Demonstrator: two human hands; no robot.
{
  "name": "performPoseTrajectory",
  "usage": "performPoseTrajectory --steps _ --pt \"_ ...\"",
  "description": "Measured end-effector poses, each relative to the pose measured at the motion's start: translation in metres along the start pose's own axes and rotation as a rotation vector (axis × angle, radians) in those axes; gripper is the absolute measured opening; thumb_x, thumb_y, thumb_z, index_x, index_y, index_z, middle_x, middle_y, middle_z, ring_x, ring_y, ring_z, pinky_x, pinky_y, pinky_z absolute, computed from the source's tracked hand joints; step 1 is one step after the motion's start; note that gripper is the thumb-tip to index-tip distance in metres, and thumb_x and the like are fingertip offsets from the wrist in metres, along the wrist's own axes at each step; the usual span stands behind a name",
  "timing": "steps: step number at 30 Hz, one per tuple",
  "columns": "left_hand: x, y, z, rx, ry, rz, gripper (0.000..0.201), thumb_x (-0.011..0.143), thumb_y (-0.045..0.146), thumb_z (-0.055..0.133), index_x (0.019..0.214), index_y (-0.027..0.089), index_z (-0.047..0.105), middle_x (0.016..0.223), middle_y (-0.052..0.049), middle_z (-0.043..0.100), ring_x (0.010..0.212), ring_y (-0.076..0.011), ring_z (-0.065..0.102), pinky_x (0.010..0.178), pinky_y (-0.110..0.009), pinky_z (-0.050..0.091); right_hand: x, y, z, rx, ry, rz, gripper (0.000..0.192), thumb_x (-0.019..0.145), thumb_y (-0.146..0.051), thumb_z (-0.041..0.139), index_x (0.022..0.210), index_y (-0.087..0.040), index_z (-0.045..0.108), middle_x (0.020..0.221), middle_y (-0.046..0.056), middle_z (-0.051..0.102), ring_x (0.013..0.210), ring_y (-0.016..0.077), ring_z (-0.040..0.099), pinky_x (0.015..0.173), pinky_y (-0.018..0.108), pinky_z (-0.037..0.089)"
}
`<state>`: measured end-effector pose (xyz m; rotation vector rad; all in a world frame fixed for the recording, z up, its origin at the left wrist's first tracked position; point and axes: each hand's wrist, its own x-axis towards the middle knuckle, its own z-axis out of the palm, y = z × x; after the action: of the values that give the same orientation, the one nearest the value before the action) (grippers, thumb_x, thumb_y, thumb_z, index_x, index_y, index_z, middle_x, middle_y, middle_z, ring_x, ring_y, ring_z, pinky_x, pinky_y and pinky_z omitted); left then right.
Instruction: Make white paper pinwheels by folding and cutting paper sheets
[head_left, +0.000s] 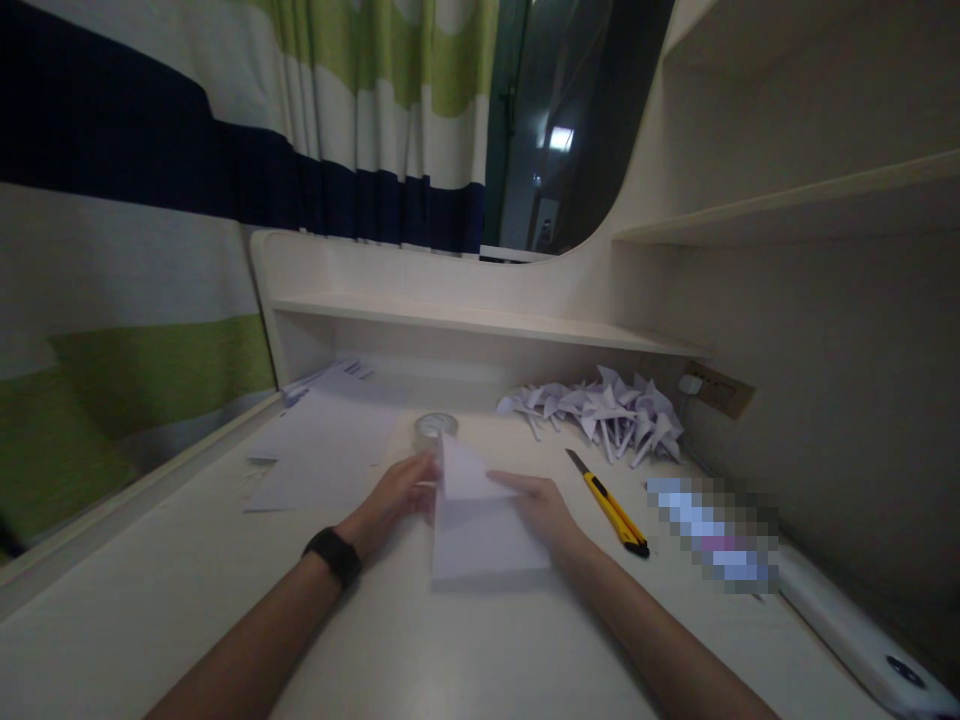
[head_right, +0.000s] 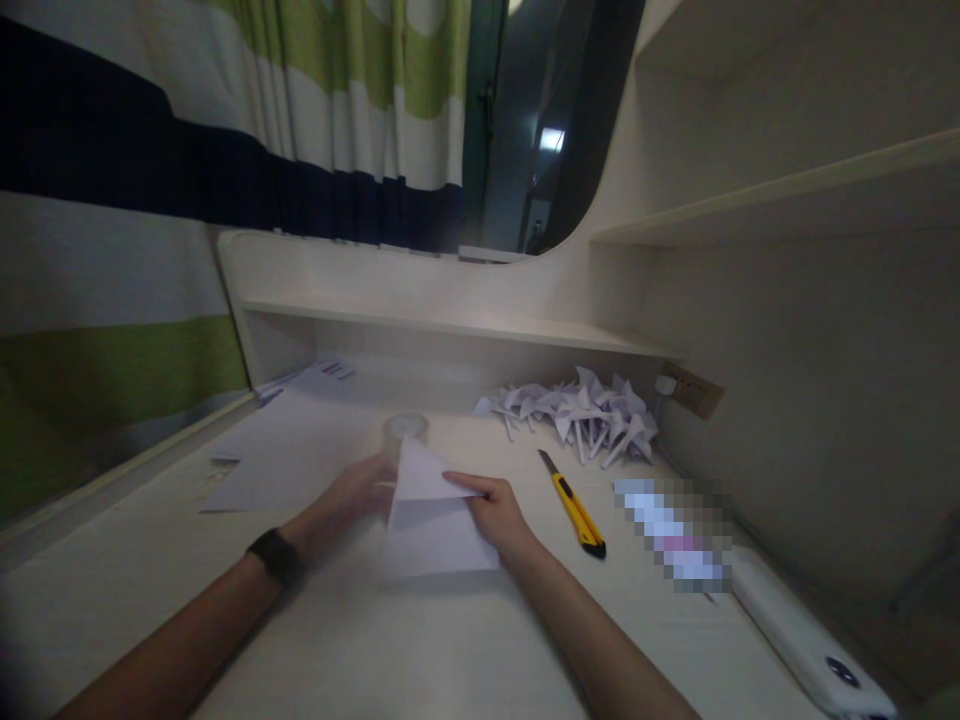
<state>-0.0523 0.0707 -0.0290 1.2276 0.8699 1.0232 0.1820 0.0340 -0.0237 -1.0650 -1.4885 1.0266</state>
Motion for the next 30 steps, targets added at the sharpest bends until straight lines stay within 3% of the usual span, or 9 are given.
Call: performPoseTrajectory --steps 4,6,9,11,13,18,23,26,30 --pt "0.000 -0.003 0.003 0.104 0.023 0.046 0.045 0.076 0.058 0.064 0.085 0.014 0.063 0.077 -0.005 0.065 0.063 -0.0151 0.059 0.057 -0.025 0.043 -0.005 0.000 0.008 -0.112 -0.142 -0.164 0.042 0.066 -0.013 0.057 0.103 -0.026 0.075 0.104 0.005 0.072 0.096 0.0235 0.063 0.089 0.037 0.046" --pt "0.000 -0.005 0.003 0.172 0.073 0.082 0.043 0.074 0.056 0.067 0.077 0.013 0.062 0.068 -0.003 0.061 0.057 -0.0137 0.055 0.051 -0.023 0.038 -0.006 -0.002 0.006 -0.057 -0.241 -0.123 0.045 0.063 -0.017 0.069 0.107 -0.025 0.073 0.110 0.005 0.070 0.100 0.0253 0.062 0.088 0.038 0.046" --pt "-0.001 -0.004 0.005 0.222 0.083 0.106 0.042 0.076 0.055 0.065 0.076 0.013 0.060 0.065 -0.002 0.059 0.054 -0.0129 0.052 0.048 -0.022 0.033 -0.004 0.001 0.002 0.202 -0.330 0.041 0.070 0.057 -0.026 0.081 0.125 -0.027 0.061 0.117 0.005 0.067 0.100 0.0259 0.061 0.081 0.036 0.048" --pt "-0.004 -0.003 0.010 0.247 0.028 0.111 0.042 0.077 0.056 0.064 0.077 0.013 0.059 0.067 -0.002 0.059 0.054 -0.0128 0.051 0.048 -0.022 0.032 -0.002 0.005 0.002 0.351 -0.284 0.166 0.076 0.062 -0.034 0.081 0.132 -0.028 0.053 0.110 0.006 0.068 0.091 0.0230 0.064 0.074 0.033 0.048" --pt "-0.007 -0.003 0.020 0.282 -0.056 0.127 0.042 0.078 0.055 0.062 0.075 0.014 0.057 0.067 -0.002 0.058 0.055 -0.0128 0.050 0.049 -0.023 0.033 0.000 0.009 0.005 0.418 -0.210 0.253 0.066 0.067 -0.042 0.077 0.127 -0.024 0.056 0.097 0.005 0.070 0.080 0.0194 0.064 0.067 0.029 0.047" --pt "-0.017 -0.015 0.045 0.458 -0.248 0.194 0.037 0.082 0.050 0.059 0.068 0.016 0.053 0.066 0.000 0.054 0.061 -0.0133 0.048 0.054 -0.024 0.034 -0.004 0.006 0.014 0.453 -0.138 0.339 0.040 0.064 -0.049 0.077 0.080 -0.014 0.066 0.063 0.001 0.063 0.053 0.0125 0.054 0.052 0.024 0.039" --pt "-0.023 -0.027 0.057 0.503 -0.161 0.219 0.030 0.083 0.045 0.058 0.070 0.018 0.052 0.067 0.000 0.057 0.062 -0.0148 0.051 0.055 -0.025 0.035 -0.011 -0.008 0.017 0.360 -0.012 0.379 0.036 0.059 -0.042 0.080 0.071 -0.014 0.061 0.057 0.000 0.061 0.048 0.0122 0.051 0.049 0.024 0.035" --pt "-0.025 -0.028 0.057 0.432 -0.088 0.179 0.026 0.081 0.044 0.062 0.088 0.020 0.055 0.068 0.000 0.063 0.060 -0.0165 0.056 0.054 -0.024 0.037 -0.011 -0.011 0.018 0.343 0.095 0.318 0.037 0.059 -0.043 0.079 0.075 -0.015 0.060 0.059 -0.001 0.060 0.050 0.0125 0.051 0.049 0.024 0.035" --pt "-0.026 -0.025 0.055 0.435 -0.019 0.167 0.038 0.079 0.042 0.065 0.108 0.020 0.056 0.071 -0.002 0.068 0.062 -0.0194 0.063 0.054 -0.026 0.042 -0.006 -0.011 0.017 0.256 0.273 0.217 0.040 0.061 -0.049 0.076 0.079 -0.017 0.058 0.059 -0.003 0.057 0.052 0.0128 0.050 0.048 0.024 0.036"
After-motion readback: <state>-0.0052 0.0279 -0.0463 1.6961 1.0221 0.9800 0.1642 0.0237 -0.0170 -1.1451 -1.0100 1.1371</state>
